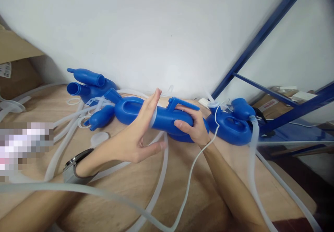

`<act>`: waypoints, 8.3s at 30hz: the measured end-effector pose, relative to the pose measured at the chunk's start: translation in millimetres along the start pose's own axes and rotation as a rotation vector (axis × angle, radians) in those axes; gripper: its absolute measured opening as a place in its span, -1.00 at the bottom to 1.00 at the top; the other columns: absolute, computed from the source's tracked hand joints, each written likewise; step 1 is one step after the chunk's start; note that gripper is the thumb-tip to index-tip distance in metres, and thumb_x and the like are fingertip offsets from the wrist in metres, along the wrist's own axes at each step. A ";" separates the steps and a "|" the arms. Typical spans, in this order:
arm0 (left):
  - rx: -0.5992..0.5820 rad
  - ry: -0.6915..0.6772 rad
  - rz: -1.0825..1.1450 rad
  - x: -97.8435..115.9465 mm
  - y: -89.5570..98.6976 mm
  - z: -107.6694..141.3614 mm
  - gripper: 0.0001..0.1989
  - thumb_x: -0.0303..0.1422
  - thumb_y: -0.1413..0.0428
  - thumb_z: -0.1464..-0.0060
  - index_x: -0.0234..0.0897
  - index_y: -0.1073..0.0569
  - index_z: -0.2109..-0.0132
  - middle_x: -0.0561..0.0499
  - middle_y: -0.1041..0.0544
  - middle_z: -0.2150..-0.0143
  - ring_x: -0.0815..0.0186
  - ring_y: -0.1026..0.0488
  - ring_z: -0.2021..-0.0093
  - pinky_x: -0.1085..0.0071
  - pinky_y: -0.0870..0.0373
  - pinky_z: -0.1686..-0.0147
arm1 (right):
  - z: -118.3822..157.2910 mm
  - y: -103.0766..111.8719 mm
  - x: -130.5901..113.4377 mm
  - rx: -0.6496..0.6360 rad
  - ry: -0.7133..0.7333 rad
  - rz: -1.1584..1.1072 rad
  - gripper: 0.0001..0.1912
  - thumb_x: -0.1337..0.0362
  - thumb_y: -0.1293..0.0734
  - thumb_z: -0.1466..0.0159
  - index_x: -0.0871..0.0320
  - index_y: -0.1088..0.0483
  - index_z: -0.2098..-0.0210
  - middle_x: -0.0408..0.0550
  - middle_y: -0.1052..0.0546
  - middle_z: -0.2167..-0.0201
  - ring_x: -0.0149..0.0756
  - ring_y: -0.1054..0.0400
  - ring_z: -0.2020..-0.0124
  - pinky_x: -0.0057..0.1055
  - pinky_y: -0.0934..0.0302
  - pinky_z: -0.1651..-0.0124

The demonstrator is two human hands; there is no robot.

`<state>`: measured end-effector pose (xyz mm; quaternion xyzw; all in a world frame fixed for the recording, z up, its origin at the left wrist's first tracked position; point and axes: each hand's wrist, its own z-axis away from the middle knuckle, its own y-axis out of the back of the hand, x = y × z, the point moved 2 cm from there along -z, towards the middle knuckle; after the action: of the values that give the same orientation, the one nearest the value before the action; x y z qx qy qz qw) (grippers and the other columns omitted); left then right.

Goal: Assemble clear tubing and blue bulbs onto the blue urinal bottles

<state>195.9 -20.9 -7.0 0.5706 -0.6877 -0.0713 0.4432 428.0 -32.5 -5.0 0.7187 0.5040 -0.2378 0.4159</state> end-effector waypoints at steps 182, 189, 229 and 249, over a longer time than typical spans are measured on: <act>0.116 -0.007 -0.330 -1.3 11.6 -12.8 -0.70 -0.31 -0.13 -0.45 -0.32 -0.44 -0.22 -0.13 -0.63 -0.15 0.19 -0.59 -0.14 0.36 -0.48 -0.17 | -0.3 -9.1 6.1 -0.234 0.257 0.133 -0.12 -0.05 -0.48 -0.38 -0.13 -0.10 -0.56 0.03 -0.37 -0.46 0.00 -0.35 -0.38 0.04 -0.23 -0.47; 0.070 -0.048 -0.340 -4.9 9.8 -11.1 -0.78 -0.32 -0.11 -0.47 -0.28 -0.48 -0.16 -0.11 -0.62 -0.12 0.18 -0.57 -0.14 0.29 -0.48 -0.19 | -0.3 -7.8 3.8 -0.286 0.024 -0.090 -0.30 -0.26 -0.23 -0.47 -0.06 -0.34 -0.44 0.02 -0.43 -0.43 -0.04 -0.36 -0.38 -0.08 -0.35 -0.34; 0.107 -0.196 -0.465 8.1 7.0 -13.1 -0.80 -0.45 -0.10 -0.35 -0.29 -0.60 -0.01 -0.12 -0.72 0.05 0.22 -0.71 0.11 0.39 -0.64 0.12 | -5.2 -22.3 -1.0 -0.244 -0.173 -0.207 -0.65 0.14 -0.33 -0.30 0.09 -0.71 0.09 -0.14 -0.49 0.47 -0.25 -0.37 0.34 -0.25 -0.36 0.14; 0.073 -0.161 -0.439 3.2 4.0 -9.9 -0.79 -0.42 -0.09 -0.38 -0.27 -0.59 -0.06 -0.14 -0.69 0.02 0.19 -0.67 0.07 0.31 -0.61 0.06 | -5.0 -19.8 0.1 -0.250 -0.176 -0.253 -0.67 0.14 -0.35 -0.30 0.05 -0.75 0.14 -0.12 -0.56 0.48 -0.18 -0.49 0.23 -0.19 -0.41 0.01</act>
<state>200.0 -18.2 3.0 0.7145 -0.5826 -0.1864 0.3397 409.4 -25.4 -9.5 0.5690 0.5776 -0.2855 0.5110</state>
